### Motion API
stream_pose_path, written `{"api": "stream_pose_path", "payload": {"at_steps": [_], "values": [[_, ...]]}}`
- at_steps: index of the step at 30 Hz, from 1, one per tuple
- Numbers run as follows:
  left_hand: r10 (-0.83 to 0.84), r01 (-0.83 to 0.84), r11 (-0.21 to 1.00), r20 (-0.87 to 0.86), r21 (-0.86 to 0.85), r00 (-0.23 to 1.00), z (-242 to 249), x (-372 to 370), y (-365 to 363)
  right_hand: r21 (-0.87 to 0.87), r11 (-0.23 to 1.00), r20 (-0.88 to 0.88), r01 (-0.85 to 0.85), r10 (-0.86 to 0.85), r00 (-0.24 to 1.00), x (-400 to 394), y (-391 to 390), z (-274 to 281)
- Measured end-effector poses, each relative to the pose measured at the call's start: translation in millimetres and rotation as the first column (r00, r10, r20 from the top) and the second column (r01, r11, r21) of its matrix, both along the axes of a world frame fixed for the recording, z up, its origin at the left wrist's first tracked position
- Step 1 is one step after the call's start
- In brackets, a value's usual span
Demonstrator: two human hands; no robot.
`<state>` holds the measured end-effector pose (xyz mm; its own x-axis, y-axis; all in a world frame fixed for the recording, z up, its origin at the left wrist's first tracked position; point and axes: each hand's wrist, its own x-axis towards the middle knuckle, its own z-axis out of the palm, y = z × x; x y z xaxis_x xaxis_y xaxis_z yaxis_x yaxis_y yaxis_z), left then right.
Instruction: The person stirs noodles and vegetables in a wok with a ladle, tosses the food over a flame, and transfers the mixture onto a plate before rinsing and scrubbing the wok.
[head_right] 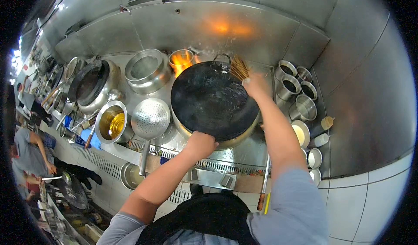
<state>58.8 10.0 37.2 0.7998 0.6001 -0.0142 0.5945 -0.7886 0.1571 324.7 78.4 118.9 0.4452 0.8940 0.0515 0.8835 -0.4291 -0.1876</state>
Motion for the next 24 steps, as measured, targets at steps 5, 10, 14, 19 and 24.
{"api": "stream_pose_path", "payload": {"at_steps": [5, 10, 14, 19, 24], "values": [[0.046, -0.053, 0.997, 0.114, 0.057, 0.992, -27, -10, -6, -0.043, 0.922, -0.322, -0.384, 0.351, 0.879, 14, -134, -8], [-0.030, 0.019, 0.999, 0.293, 0.041, 0.956, 0, -49, -52, -0.195, 0.925, -0.631, -0.326, 0.136, 0.764, -17, -256, 35], [-0.065, 0.057, 0.998, 0.368, 0.031, 0.928, 21, -68, -82, -0.081, 0.948, -0.711, -0.308, 0.162, 0.685, -27, -308, 50], [-0.038, 0.047, 0.999, 0.544, -0.003, 0.838, 40, -72, -84, -0.002, 0.975, -0.725, -0.224, 0.153, 0.672, -42, -327, 77], [0.083, -0.035, 0.995, 0.617, -0.089, 0.783, 58, -72, -70, 0.127, 0.983, -0.756, -0.130, 0.181, 0.629, -46, -333, 82]]}}
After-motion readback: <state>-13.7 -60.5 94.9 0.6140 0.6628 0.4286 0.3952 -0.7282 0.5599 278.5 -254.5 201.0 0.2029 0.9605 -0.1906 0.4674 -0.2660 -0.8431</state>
